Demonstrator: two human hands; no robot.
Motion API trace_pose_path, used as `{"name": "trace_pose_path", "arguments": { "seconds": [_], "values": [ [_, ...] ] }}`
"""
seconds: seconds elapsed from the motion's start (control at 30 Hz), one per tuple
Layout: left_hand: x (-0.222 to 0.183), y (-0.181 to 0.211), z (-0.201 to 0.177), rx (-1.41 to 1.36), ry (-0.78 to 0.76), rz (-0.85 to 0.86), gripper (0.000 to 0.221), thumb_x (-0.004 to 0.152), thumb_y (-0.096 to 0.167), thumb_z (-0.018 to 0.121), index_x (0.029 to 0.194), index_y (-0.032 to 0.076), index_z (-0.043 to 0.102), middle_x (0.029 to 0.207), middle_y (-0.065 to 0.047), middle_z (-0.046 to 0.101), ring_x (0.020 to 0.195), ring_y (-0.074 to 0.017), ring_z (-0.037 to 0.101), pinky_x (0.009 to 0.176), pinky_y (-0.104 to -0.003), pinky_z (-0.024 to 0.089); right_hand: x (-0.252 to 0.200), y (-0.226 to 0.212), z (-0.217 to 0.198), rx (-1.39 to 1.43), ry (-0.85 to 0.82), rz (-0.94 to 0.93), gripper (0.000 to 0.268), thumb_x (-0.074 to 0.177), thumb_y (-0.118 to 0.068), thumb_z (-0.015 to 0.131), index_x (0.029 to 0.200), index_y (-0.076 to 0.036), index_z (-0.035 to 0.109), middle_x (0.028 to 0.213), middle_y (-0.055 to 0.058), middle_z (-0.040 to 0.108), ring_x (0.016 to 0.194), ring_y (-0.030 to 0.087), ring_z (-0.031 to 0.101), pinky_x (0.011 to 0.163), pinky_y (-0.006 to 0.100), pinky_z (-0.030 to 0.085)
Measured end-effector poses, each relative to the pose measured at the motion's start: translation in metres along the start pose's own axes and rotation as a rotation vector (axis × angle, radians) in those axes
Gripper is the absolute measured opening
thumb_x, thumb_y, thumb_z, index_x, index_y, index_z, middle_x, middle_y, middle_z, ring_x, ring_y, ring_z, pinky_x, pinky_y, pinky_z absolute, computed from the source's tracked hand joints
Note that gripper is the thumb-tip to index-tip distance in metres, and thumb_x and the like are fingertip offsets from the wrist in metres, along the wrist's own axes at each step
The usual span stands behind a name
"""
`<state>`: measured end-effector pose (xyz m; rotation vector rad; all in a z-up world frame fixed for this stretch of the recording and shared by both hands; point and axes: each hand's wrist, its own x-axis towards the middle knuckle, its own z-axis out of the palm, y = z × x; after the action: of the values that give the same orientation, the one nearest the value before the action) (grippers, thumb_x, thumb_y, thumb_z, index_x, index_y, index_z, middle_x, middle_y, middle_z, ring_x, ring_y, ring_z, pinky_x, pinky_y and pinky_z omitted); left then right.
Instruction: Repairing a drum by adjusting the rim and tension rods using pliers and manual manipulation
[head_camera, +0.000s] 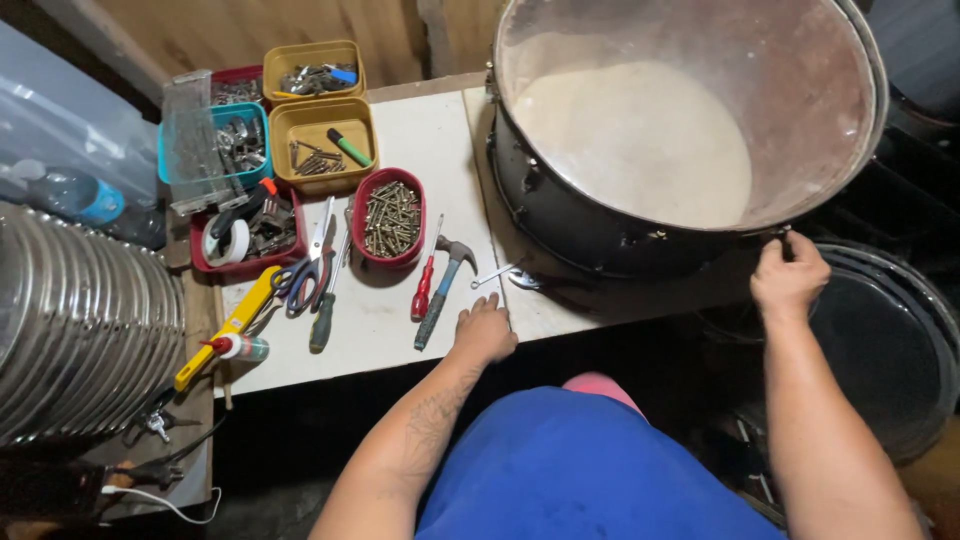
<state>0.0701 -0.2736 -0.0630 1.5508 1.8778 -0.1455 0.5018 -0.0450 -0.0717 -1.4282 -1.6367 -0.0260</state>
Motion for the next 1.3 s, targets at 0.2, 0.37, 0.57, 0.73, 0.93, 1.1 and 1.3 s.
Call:
{"name": "trace_pose_path", "arguments": {
  "seconds": [0.2,0.37,0.57,0.73,0.93,1.1,1.3],
  "values": [
    [-0.002,0.008,-0.005,0.083,-0.042,-0.025,0.064,0.092,0.034,0.061,0.149,0.009,0.048,0.171,-0.012,0.019,0.155,-0.0317,0.019,0.12,-0.054,0.024,0.004,-0.004,-0.006,-0.043,-0.053,0.119,0.03,0.098,-0.022,0.07,0.119,-0.002,0.08,0.108,0.013,0.079,0.098,0.024,0.074,0.083,0.036,0.055],
    [0.012,0.002,0.006,0.109,0.016,0.004,0.063,0.084,0.033,0.065,0.142,0.007,0.056,0.166,-0.016,0.028,0.149,-0.0355,0.031,0.114,-0.057,0.034,0.005,-0.002,-0.004,-0.023,-0.097,0.075,0.031,0.099,-0.017,0.066,0.119,0.003,0.077,0.112,0.018,0.077,0.104,0.028,0.072,0.092,0.038,0.053],
    [0.007,0.001,0.004,0.086,0.059,0.084,0.066,0.085,0.034,0.065,0.141,-0.001,0.059,0.159,-0.027,0.042,0.146,-0.0473,0.039,0.11,-0.064,0.038,0.001,-0.022,-0.011,-0.017,-0.031,0.245,0.022,0.092,-0.016,0.076,0.112,-0.006,0.08,0.099,0.02,0.075,0.097,0.037,0.073,0.079,0.045,0.058],
    [0.022,-0.007,0.013,0.105,0.055,0.08,0.068,0.083,0.037,0.067,0.141,0.001,0.061,0.159,-0.026,0.043,0.147,-0.0467,0.039,0.109,-0.065,0.038,0.001,-0.021,-0.008,0.013,-0.032,0.244,0.021,0.092,-0.016,0.076,0.11,-0.006,0.079,0.098,0.019,0.075,0.096,0.037,0.073,0.08,0.044,0.057],
    [0.018,-0.004,0.009,0.093,0.018,0.058,0.069,0.084,0.035,0.067,0.143,0.001,0.058,0.161,-0.025,0.04,0.149,-0.0461,0.036,0.112,-0.066,0.036,0.002,-0.033,-0.012,0.014,-0.046,0.218,0.016,0.091,-0.016,0.075,0.105,-0.011,0.079,0.097,0.015,0.075,0.096,0.035,0.073,0.081,0.045,0.058],
    [0.009,0.002,0.0,0.116,-0.013,0.032,0.07,0.086,0.037,0.064,0.148,0.004,0.054,0.165,-0.022,0.035,0.151,-0.0423,0.033,0.114,-0.064,0.035,0.002,-0.031,-0.01,0.07,-0.021,0.14,0.015,0.089,-0.01,0.074,0.104,-0.006,0.077,0.097,0.018,0.073,0.096,0.037,0.072,0.082,0.044,0.057],
    [0.009,0.009,-0.003,0.127,-0.024,0.022,0.074,0.085,0.039,0.069,0.147,0.001,0.054,0.163,-0.026,0.036,0.15,-0.0441,0.034,0.112,-0.063,0.038,0.001,-0.034,-0.006,0.119,0.006,0.074,0.012,0.088,-0.008,0.074,0.1,-0.006,0.077,0.095,0.016,0.073,0.095,0.035,0.073,0.084,0.041,0.058]
  ]
}}
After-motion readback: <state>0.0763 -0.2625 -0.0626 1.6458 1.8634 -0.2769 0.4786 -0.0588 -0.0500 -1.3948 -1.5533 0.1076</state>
